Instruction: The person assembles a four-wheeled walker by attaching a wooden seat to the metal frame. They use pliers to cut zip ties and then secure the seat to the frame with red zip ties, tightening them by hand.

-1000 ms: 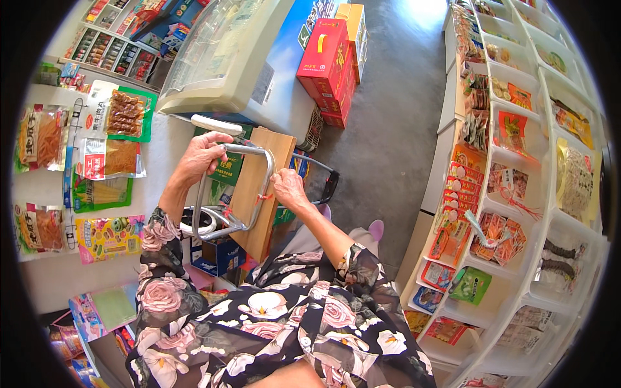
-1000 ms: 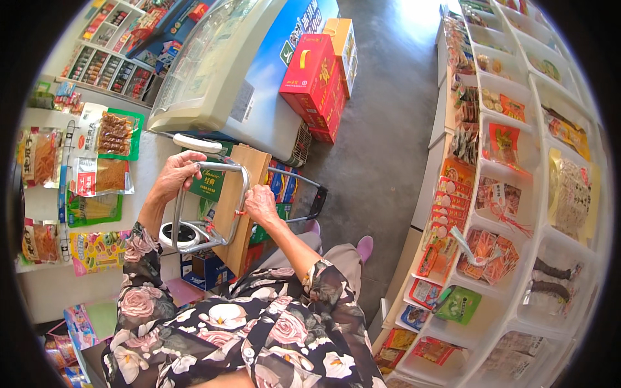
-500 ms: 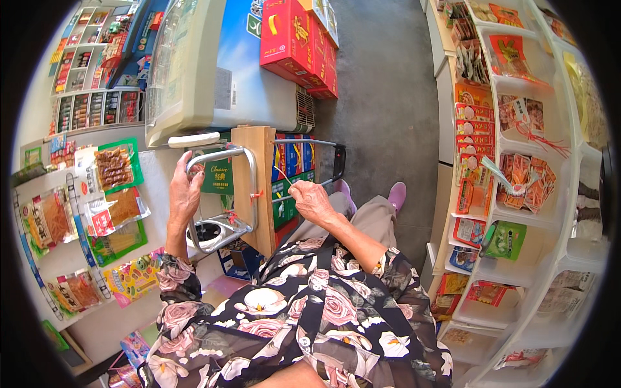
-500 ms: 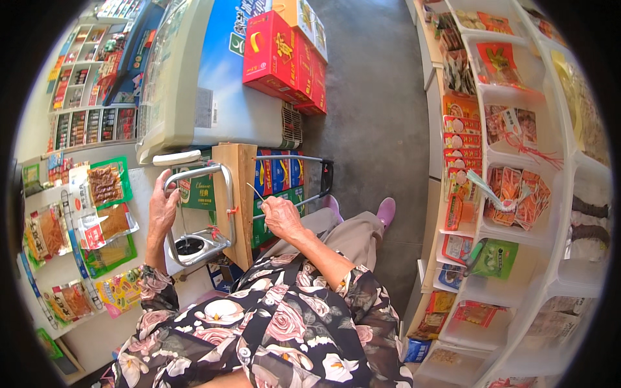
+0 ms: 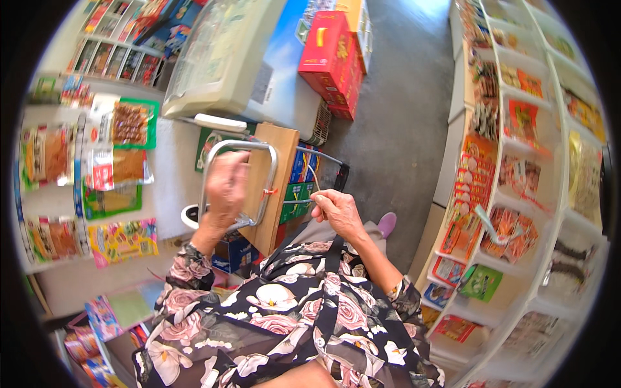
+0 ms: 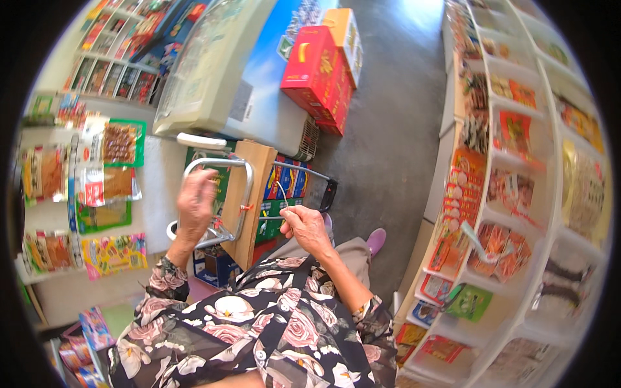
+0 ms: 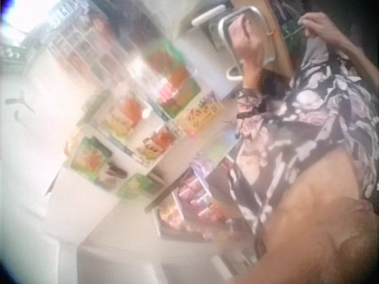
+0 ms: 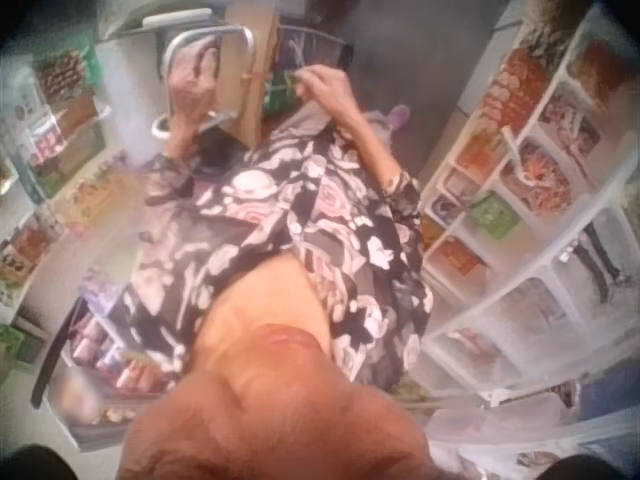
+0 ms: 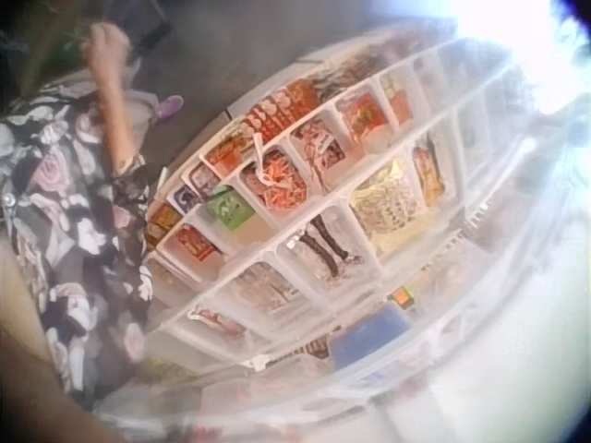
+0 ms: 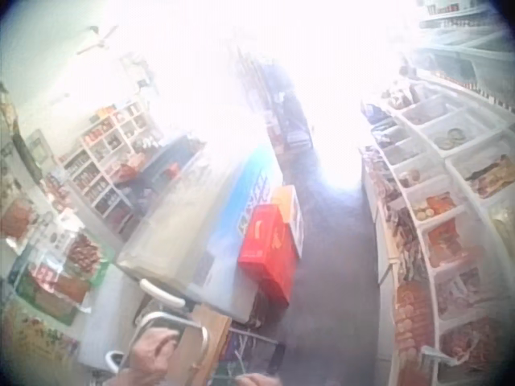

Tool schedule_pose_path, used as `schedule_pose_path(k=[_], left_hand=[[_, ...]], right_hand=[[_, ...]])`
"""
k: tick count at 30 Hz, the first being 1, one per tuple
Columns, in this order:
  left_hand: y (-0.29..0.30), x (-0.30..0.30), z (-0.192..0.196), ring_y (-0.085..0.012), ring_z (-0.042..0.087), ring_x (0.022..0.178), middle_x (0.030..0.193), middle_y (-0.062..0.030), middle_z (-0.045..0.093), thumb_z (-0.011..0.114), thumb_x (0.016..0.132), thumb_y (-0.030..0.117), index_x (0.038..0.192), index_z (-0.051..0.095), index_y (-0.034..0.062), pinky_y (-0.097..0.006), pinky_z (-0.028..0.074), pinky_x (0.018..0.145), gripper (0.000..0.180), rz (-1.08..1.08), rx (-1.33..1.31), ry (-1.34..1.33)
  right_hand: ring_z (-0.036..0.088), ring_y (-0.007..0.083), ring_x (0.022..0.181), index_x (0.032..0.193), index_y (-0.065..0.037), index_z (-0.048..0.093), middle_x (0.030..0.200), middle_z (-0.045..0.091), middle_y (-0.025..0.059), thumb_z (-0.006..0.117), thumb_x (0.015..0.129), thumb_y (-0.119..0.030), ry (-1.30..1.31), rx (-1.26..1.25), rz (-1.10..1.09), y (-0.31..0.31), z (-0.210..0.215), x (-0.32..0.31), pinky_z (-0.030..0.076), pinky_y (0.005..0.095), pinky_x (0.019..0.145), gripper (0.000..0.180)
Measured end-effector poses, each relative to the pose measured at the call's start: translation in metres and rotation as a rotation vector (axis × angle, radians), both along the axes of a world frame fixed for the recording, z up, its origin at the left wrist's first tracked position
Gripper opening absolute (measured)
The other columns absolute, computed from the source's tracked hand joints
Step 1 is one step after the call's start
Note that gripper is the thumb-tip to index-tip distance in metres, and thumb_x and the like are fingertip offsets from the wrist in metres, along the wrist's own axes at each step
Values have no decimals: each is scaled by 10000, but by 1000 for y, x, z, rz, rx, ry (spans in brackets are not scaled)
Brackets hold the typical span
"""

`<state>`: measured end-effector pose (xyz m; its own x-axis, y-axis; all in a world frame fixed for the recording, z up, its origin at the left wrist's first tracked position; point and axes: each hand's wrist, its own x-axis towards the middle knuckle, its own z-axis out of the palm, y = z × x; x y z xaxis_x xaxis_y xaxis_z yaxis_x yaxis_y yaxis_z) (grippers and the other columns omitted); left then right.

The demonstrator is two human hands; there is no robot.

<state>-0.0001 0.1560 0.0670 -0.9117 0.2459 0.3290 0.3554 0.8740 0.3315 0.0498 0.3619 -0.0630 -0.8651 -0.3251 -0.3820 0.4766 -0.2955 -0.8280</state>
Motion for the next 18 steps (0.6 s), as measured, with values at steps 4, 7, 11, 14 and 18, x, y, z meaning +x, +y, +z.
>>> schedule_pose_path(k=[4, 7, 11, 14, 18], left_hand=[[33, 22, -23, -98, 591, 858, 952, -80, 645, 557, 901, 113, 1113, 599, -19, -206, 474, 738, 254, 128, 713, -816], [38, 29, -30, -70, 580, 790, 907, -55, 650, 576, 903, 158, 1124, 595, -14, -196, 471, 709, 280, 105, 1128, -919], [36, 33, -33, -66, 573, 728, 824, -45, 643, 578, 900, 141, 1090, 597, -17, -199, 479, 665, 248, 14, 1125, -886], [36, 38, -36, -61, 570, 726, 796, -25, 629, 600, 878, 100, 1065, 597, -24, -189, 477, 656, 224, 22, 1180, -901], [42, 46, -41, -57, 571, 733, 833, -21, 624, 616, 858, 69, 1094, 573, -38, -200, 486, 662, 263, 47, 1212, -893]], right_hand=[[550, 85, 584, 999, 36, 605, 678, 606, 43, 492, 931, -149, 54, -177, 68, -3, 33, 4, 452, 211, 558, 227], [552, 89, 584, 999, 16, 608, 675, 604, 38, 502, 933, -146, 30, -242, 105, -6, 49, 9, 455, 221, 557, 204], [551, 99, 585, 1009, 21, 596, 678, 598, 46, 500, 938, -144, 45, -262, 184, -7, 57, 15, 458, 224, 562, 204], [554, 108, 581, 1001, 21, 596, 677, 596, 49, 500, 938, -143, 0, -223, 210, -6, 58, 15, 461, 227, 559, 201], [553, 110, 569, 990, 15, 605, 673, 596, 46, 501, 937, -148, -102, -168, 217, -5, 57, 14, 460, 224, 552, 201]])
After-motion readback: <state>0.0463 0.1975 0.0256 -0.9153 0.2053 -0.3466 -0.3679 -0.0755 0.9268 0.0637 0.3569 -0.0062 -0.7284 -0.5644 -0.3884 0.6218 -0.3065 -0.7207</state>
